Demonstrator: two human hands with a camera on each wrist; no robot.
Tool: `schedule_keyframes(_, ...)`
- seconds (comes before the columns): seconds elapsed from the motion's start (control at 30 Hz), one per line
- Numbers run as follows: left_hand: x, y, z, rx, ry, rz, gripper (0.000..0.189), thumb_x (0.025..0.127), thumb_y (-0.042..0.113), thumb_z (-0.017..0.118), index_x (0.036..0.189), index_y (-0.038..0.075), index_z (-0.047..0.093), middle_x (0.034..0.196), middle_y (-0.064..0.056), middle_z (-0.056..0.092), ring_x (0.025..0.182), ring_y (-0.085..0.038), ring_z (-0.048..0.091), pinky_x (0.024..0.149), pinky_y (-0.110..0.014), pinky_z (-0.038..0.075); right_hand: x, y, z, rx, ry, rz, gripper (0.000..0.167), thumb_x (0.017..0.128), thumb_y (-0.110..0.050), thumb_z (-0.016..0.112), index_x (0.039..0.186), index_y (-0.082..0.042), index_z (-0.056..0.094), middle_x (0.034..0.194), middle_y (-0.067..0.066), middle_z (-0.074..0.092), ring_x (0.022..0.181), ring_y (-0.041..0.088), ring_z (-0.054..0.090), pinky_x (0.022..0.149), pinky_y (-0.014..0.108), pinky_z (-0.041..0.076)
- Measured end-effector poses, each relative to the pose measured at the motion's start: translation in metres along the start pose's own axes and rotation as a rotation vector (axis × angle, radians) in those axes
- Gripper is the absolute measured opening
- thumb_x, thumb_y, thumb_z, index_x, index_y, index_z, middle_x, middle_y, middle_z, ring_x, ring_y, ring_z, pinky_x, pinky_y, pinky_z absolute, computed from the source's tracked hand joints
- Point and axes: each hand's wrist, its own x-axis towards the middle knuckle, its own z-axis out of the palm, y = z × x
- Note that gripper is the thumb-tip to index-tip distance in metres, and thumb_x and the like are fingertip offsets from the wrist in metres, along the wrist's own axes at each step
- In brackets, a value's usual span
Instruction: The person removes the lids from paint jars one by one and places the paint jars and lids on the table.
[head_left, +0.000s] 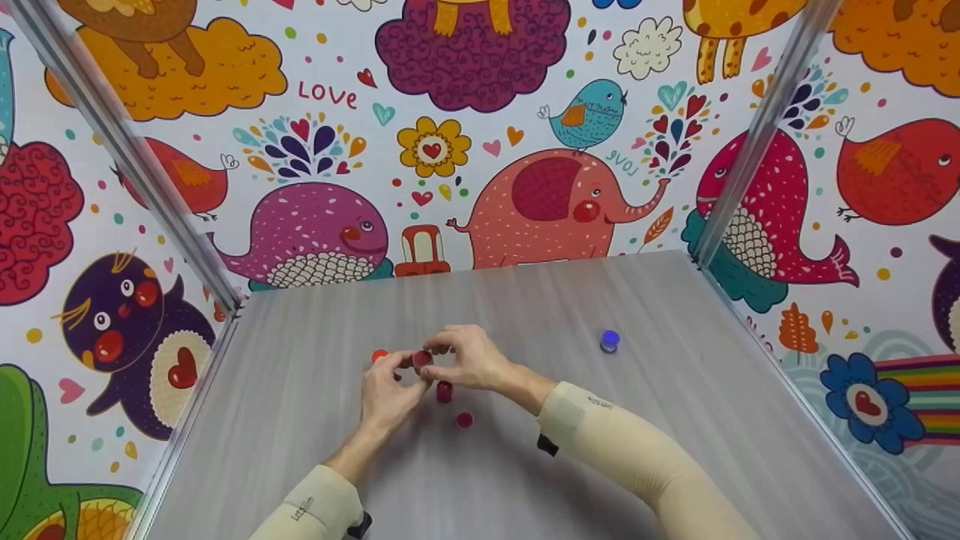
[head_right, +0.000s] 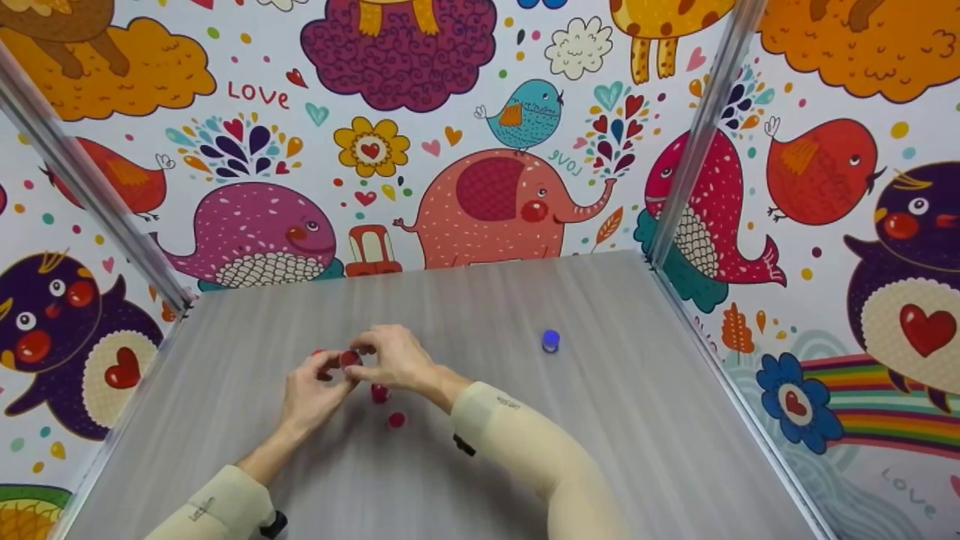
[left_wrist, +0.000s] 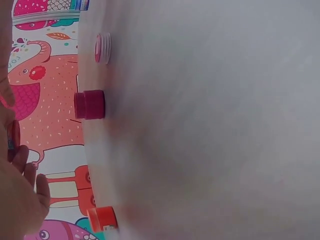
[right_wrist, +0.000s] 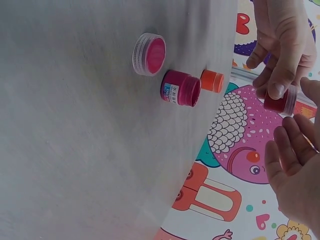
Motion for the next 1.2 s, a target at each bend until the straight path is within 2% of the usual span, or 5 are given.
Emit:
schedule_keyframes(0.2,-0.001,0.004,0.004,-0.006,0.016,0.046,0.025,0.085,0.01,0.093,0.109,0.009,0.084,0.101,-0.007,0.085,0.096,-0.026,0.076,0.081,-0.046,0.065,-0.002,0.001,-0.002,0.027,0.011,0.033,0.032,0.099,-0.031,0.089,0.124,-0.012,0.085,0.112,0.005,0.083,0.104,0.021,0.078,0.092,0.032,0.065)
schedule_keyframes(0.5,-0.003,0.004,0.01,-0.085,0.019,0.079,0.026,0.084,0.006,0.093,0.108,0.007,0.083,0.1,-0.008,0.084,0.091,-0.024,0.079,0.076,-0.046,0.067,-0.003,0.004,-0.003,0.012,-0.003,0.026,0.03,0.098,-0.031,0.089,0.121,-0.012,0.085,0.112,0.006,0.084,0.103,0.024,0.08,0.088,0.029,0.063)
schedule_keyframes(0.73,-0.003,0.006,0.011,-0.193,0.012,0.001,0.028,0.084,-0.002,0.091,0.11,0.006,0.084,0.102,-0.012,0.084,0.088,-0.018,0.082,0.077,-0.044,0.07,-0.004,0.004,-0.004,0.006,0.006,0.027,0.027,0.097,-0.03,0.088,0.117,-0.013,0.086,0.108,0.003,0.084,0.099,0.02,0.079,0.084,0.025,0.061)
schedule_keyframes(1.0,-0.004,0.008,0.011,-0.341,0.019,-0.088,0.03,0.084,-0.006,0.09,0.113,0.002,0.084,0.102,-0.017,0.083,0.084,-0.009,0.08,0.076,-0.026,0.068,-0.004,0.003,-0.003,-0.022,0.014,0.03,0.026,0.096,-0.029,0.088,0.116,-0.013,0.088,0.102,0.004,0.082,0.092,0.015,0.075,0.075,0.02,0.053)
schedule_keyframes(1.2,-0.004,0.011,0.011,-0.378,0.008,-0.114,0.033,0.084,-0.009,0.088,0.115,0.0,0.084,0.105,-0.02,0.082,0.087,-0.008,0.079,0.078,-0.022,0.066,-0.003,0.003,-0.005,-0.026,0.015,0.018,0.026,0.095,-0.027,0.088,0.116,-0.011,0.088,0.102,0.005,0.083,0.093,0.015,0.077,0.081,0.024,0.062)
